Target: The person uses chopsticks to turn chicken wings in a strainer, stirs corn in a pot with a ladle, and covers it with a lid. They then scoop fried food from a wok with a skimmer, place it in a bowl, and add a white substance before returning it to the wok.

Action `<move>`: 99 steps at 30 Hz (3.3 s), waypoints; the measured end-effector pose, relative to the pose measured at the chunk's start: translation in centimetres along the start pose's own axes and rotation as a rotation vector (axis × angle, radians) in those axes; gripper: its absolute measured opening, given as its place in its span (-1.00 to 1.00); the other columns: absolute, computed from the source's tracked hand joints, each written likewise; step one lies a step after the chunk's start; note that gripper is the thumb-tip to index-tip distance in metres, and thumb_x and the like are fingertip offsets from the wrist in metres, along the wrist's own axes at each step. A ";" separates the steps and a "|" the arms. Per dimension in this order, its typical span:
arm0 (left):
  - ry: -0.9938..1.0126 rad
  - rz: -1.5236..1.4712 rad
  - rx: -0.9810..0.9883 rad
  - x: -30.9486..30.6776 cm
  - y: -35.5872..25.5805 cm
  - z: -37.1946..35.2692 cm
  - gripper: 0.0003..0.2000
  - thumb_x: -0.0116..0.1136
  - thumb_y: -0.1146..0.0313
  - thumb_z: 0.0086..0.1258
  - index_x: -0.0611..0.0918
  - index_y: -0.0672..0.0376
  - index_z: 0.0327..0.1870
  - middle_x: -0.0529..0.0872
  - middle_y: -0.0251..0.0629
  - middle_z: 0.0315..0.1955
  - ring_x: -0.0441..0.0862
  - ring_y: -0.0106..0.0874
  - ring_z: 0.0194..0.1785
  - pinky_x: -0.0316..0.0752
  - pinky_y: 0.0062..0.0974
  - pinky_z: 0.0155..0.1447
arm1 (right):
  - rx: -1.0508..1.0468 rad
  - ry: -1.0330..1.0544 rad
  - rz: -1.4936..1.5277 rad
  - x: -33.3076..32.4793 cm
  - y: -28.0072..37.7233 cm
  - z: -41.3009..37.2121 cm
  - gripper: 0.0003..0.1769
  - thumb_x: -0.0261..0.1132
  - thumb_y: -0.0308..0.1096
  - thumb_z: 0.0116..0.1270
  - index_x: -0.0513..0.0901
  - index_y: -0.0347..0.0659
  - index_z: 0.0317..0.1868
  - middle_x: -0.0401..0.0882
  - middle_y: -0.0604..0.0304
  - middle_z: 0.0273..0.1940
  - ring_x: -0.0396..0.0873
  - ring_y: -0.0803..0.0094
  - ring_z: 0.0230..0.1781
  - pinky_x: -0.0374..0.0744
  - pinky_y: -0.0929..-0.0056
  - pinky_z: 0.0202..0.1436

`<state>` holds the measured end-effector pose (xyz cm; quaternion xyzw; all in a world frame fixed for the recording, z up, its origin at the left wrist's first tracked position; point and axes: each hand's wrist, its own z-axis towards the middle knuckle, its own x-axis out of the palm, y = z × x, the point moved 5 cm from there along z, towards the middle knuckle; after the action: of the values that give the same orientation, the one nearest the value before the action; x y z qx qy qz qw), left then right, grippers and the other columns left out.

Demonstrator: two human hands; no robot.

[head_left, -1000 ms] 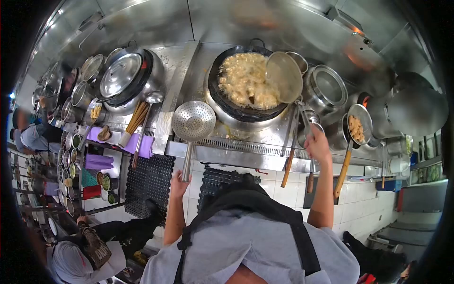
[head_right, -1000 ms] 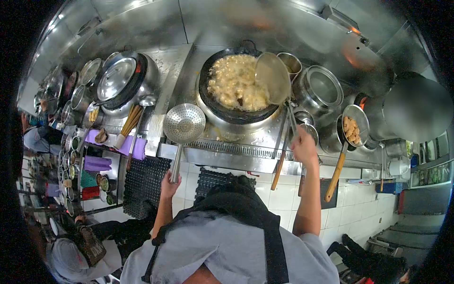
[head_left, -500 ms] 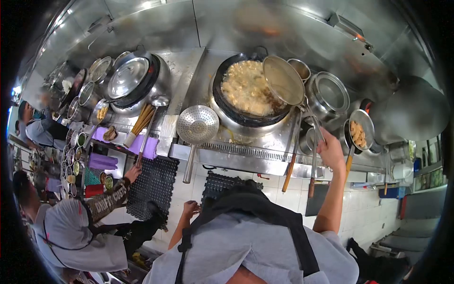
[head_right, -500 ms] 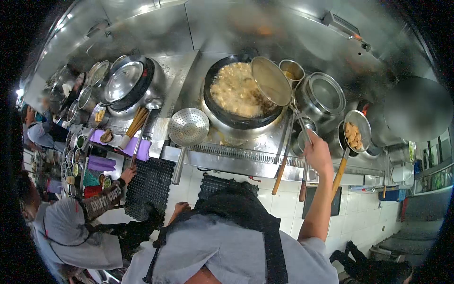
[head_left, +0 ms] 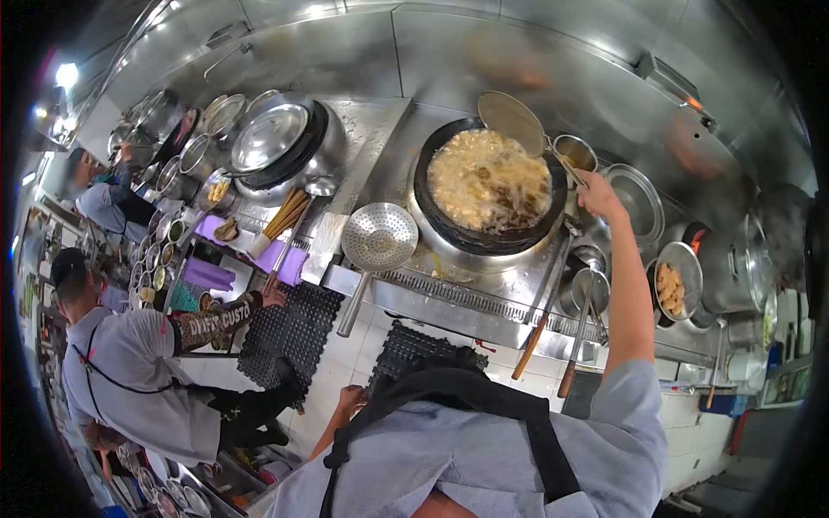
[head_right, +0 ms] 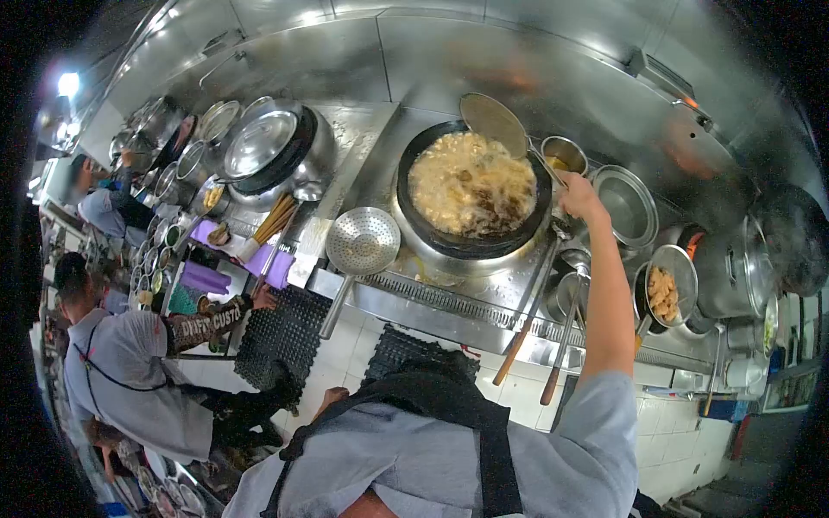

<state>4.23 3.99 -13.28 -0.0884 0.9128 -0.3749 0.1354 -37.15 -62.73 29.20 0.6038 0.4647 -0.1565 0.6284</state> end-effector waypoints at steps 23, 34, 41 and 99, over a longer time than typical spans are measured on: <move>0.146 0.032 0.055 -1.5 1.8 4.1 -0.79 0.11 0.39 0.39 0.59 0.21 -0.01 0.69 -0.21 -0.47 0.70 -0.35 -0.51 0.48 -0.45 -0.53 | -0.045 -0.057 0.094 10.5 8.3 -19.6 -0.43 0.13 -0.54 0.37 0.44 -0.18 0.41 0.53 0.30 -0.53 0.43 0.55 -0.54 0.47 0.50 -0.40; 0.049 -0.188 -0.318 -3.2 1.7 4.6 -0.76 0.17 0.39 0.33 0.60 0.20 -0.01 0.74 -0.18 -0.39 0.75 -0.32 -0.42 0.50 -0.40 -0.44 | 0.195 -0.335 0.124 5.9 4.8 -23.5 -0.43 0.09 -0.53 0.36 0.39 -0.33 0.40 0.55 0.16 -0.55 0.48 0.46 -0.56 0.47 0.44 -0.41; 0.097 -0.173 -0.320 -2.6 2.2 4.5 -0.83 0.14 0.38 0.36 0.61 0.18 -0.09 0.71 -0.24 -0.49 0.72 -0.37 -0.47 0.46 -0.42 -0.49 | 0.097 -0.360 0.013 7.9 0.3 -20.8 -0.41 0.06 -0.52 0.40 0.34 -0.25 0.46 0.52 0.21 -0.58 0.39 0.54 -0.73 0.38 0.47 -0.65; -0.542 1.011 0.718 0.9 -43.9 6.2 -0.44 0.34 0.22 0.08 0.55 0.12 0.17 0.56 0.02 0.04 0.54 0.03 0.15 0.49 -0.07 0.15 | 0.141 0.060 0.567 16.0 -0.1 -16.4 -0.43 0.11 -0.51 0.41 0.36 -0.30 0.43 0.55 0.18 -0.55 0.41 0.54 -0.74 0.40 0.49 -0.67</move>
<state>8.01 -31.25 13.46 0.3092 0.5944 -0.5102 0.5392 -35.43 -42.06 19.38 0.7562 0.2839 0.0114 0.5895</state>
